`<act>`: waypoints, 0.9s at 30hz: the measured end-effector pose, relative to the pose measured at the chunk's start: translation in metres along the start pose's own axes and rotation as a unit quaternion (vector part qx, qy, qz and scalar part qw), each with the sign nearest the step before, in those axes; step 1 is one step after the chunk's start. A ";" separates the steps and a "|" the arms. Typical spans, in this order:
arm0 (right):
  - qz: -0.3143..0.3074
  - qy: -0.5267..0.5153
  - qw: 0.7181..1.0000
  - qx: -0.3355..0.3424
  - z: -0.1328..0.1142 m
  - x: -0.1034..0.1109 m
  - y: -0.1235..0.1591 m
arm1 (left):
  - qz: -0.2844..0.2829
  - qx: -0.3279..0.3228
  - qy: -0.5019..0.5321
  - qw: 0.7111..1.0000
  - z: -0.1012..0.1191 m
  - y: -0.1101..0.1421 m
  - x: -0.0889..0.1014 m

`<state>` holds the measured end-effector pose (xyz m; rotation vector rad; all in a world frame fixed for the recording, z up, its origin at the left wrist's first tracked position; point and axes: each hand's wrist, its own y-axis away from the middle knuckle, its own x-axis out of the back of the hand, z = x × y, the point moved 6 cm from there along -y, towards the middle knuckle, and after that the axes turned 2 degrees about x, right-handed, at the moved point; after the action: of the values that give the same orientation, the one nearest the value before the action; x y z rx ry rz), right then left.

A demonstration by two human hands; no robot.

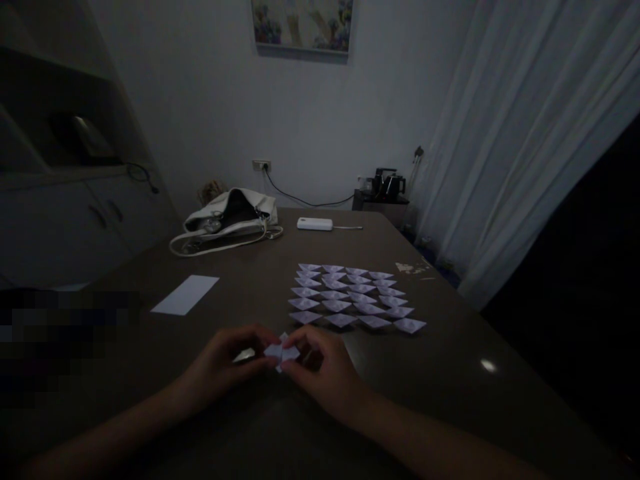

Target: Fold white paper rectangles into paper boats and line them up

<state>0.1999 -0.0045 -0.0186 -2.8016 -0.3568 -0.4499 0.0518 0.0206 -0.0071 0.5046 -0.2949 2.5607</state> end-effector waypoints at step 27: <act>-0.008 -0.004 1.000 0.011 0.002 -0.001 0.000 | -0.041 -0.065 -0.116 0.990 0.005 0.000 -0.003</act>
<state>0.1992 -0.0038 -0.0208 -2.7825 -0.3843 -0.4362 0.0557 0.0179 -0.0039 0.7505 -0.5101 2.3862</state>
